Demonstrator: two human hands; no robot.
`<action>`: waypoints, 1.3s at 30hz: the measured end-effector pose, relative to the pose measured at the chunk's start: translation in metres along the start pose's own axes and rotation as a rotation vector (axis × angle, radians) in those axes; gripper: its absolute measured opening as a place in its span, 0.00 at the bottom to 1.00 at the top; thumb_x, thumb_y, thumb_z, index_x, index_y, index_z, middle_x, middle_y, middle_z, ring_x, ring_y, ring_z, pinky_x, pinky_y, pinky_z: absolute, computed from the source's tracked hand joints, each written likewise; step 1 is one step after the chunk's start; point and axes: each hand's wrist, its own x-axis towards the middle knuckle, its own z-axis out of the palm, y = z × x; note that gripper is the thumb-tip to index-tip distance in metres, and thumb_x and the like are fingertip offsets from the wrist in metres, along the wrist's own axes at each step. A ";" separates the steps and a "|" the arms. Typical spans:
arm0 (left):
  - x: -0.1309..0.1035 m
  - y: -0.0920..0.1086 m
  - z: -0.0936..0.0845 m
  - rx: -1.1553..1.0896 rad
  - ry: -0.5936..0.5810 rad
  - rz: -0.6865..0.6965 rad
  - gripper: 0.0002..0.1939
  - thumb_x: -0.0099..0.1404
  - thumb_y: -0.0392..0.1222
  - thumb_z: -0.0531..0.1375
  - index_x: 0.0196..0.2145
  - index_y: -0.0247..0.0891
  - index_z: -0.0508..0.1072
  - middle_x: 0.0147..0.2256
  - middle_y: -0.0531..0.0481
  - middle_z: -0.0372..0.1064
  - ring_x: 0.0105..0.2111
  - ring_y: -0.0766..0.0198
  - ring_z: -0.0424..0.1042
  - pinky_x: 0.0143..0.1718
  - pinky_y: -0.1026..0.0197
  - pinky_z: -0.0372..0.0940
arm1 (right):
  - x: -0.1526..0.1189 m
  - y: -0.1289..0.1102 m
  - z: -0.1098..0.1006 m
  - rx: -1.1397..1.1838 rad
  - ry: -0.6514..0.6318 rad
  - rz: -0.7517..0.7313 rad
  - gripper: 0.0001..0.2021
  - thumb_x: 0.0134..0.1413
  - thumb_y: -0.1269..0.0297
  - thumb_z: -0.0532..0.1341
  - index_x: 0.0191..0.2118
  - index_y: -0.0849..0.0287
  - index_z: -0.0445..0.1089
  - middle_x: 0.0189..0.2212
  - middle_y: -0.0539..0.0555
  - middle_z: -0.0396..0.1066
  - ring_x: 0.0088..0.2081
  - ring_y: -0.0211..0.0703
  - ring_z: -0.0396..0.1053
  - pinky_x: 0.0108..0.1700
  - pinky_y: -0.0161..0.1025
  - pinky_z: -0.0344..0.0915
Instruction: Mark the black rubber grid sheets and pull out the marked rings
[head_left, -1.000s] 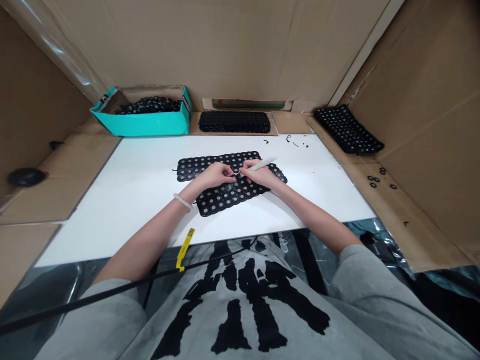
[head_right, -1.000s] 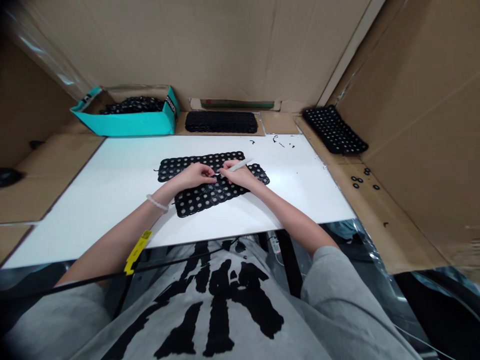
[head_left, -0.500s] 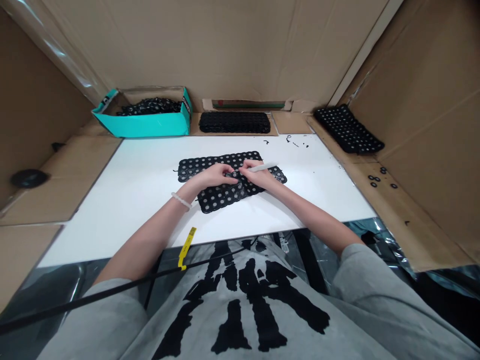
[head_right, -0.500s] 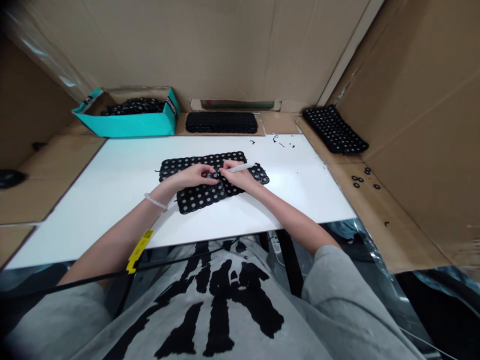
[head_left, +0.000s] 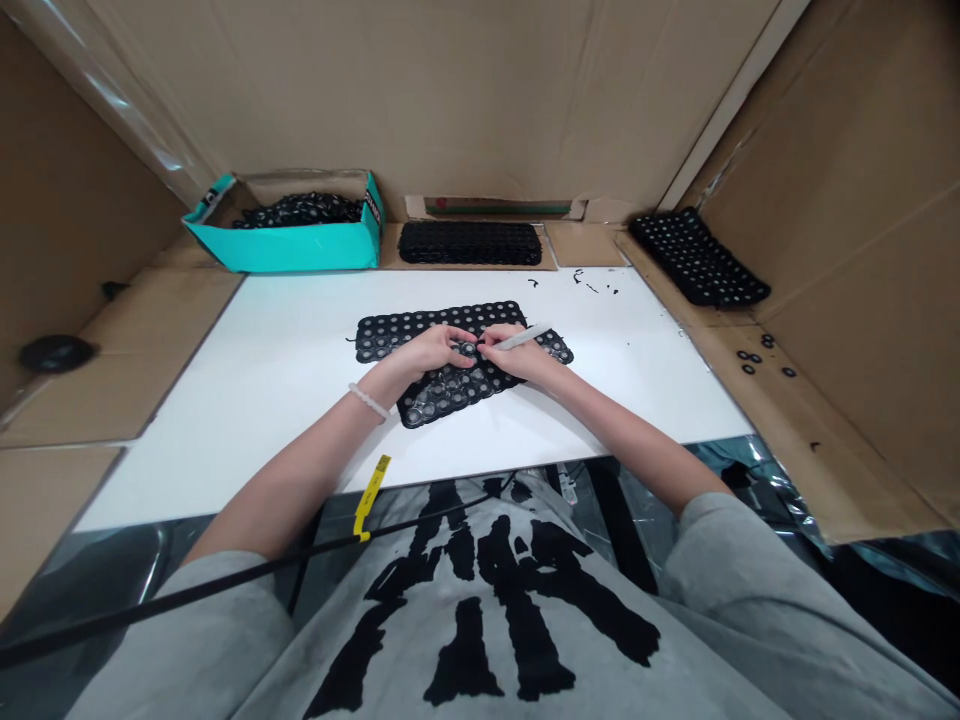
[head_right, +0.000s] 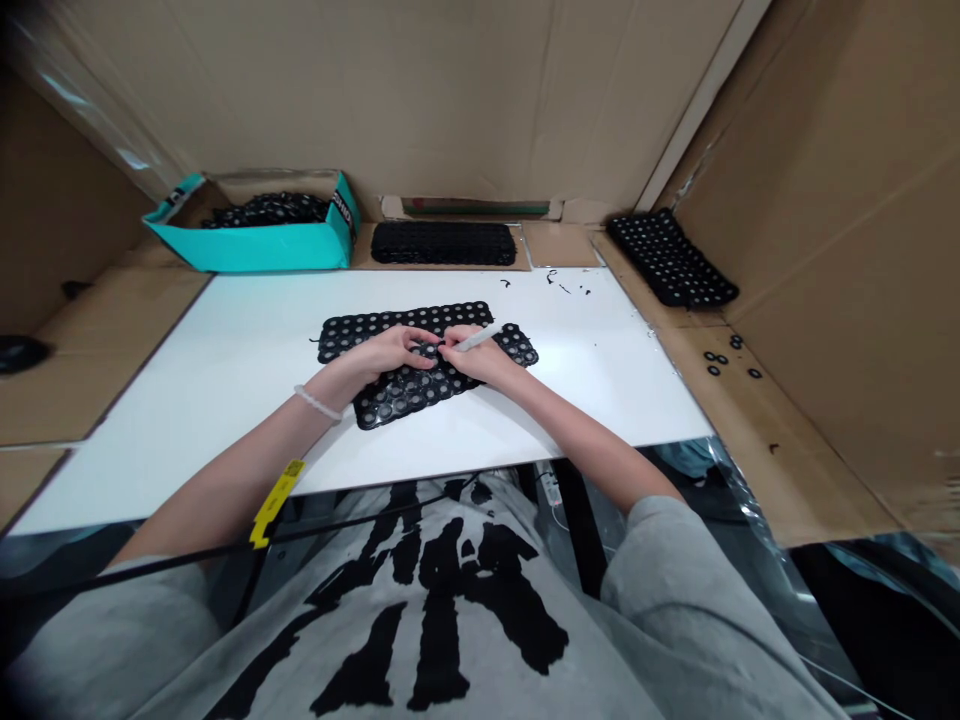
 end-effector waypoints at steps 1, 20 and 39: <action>0.000 0.000 -0.002 -0.004 -0.011 0.007 0.29 0.44 0.45 0.71 0.46 0.37 0.77 0.29 0.52 0.73 0.38 0.56 0.71 0.41 0.58 0.63 | 0.000 -0.001 0.000 -0.014 0.001 -0.001 0.13 0.53 0.61 0.57 0.21 0.57 0.57 0.23 0.49 0.66 0.29 0.39 0.62 0.34 0.37 0.55; 0.001 0.002 0.002 0.309 -0.033 0.167 0.14 0.54 0.53 0.62 0.30 0.38 0.74 0.28 0.50 0.72 0.31 0.59 0.67 0.36 0.59 0.58 | -0.002 -0.002 -0.012 0.066 -0.028 0.136 0.13 0.55 0.59 0.57 0.22 0.56 0.59 0.14 0.46 0.65 0.22 0.38 0.64 0.33 0.36 0.60; 0.000 0.002 -0.011 0.347 -0.118 0.138 0.22 0.47 0.54 0.68 0.37 0.39 0.74 0.35 0.51 0.74 0.39 0.55 0.70 0.42 0.59 0.61 | -0.001 -0.004 -0.010 0.102 -0.014 0.123 0.13 0.55 0.60 0.57 0.22 0.57 0.59 0.17 0.47 0.65 0.23 0.37 0.63 0.32 0.36 0.57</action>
